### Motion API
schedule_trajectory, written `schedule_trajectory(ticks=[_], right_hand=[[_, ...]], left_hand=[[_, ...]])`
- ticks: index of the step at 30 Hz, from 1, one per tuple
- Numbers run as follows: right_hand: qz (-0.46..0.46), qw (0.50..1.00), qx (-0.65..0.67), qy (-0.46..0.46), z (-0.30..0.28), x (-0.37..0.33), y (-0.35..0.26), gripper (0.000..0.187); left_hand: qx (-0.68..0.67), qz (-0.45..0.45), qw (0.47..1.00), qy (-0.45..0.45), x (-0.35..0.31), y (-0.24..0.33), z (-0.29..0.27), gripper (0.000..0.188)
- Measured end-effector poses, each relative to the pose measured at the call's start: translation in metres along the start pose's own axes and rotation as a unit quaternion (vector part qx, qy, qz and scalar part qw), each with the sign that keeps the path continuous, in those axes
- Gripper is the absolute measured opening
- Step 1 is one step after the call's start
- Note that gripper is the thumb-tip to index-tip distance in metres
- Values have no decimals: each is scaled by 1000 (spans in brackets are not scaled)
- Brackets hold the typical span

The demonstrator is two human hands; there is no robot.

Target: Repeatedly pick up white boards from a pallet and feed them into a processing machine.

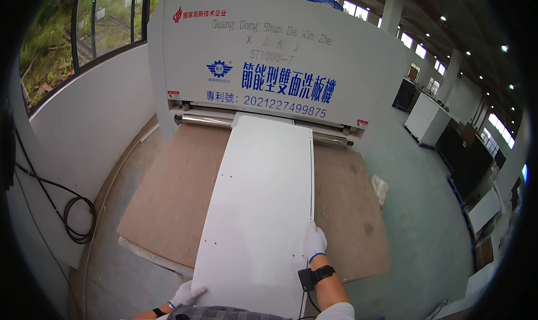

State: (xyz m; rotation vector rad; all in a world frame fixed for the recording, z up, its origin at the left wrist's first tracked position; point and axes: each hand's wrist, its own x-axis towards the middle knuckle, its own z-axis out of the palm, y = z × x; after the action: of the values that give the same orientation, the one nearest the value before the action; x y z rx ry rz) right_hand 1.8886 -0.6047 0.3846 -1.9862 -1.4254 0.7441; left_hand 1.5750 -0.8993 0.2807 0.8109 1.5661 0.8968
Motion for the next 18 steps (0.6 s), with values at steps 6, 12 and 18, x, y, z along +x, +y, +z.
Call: schedule_trajectory(ticks=[6,12,18], right_hand=[[45,998,-41,-23,-3,-37,24,60],[29,998,-56,5,2,-79,56,56],[63,997,-33,-11,4,-77,58,51]], left_hand=[[2,-14,1000,8,-6,17,-1,53],[-42,-13,999,25,-17,37,4,51],[-32,-36,998,38,-17,32,7,51]])
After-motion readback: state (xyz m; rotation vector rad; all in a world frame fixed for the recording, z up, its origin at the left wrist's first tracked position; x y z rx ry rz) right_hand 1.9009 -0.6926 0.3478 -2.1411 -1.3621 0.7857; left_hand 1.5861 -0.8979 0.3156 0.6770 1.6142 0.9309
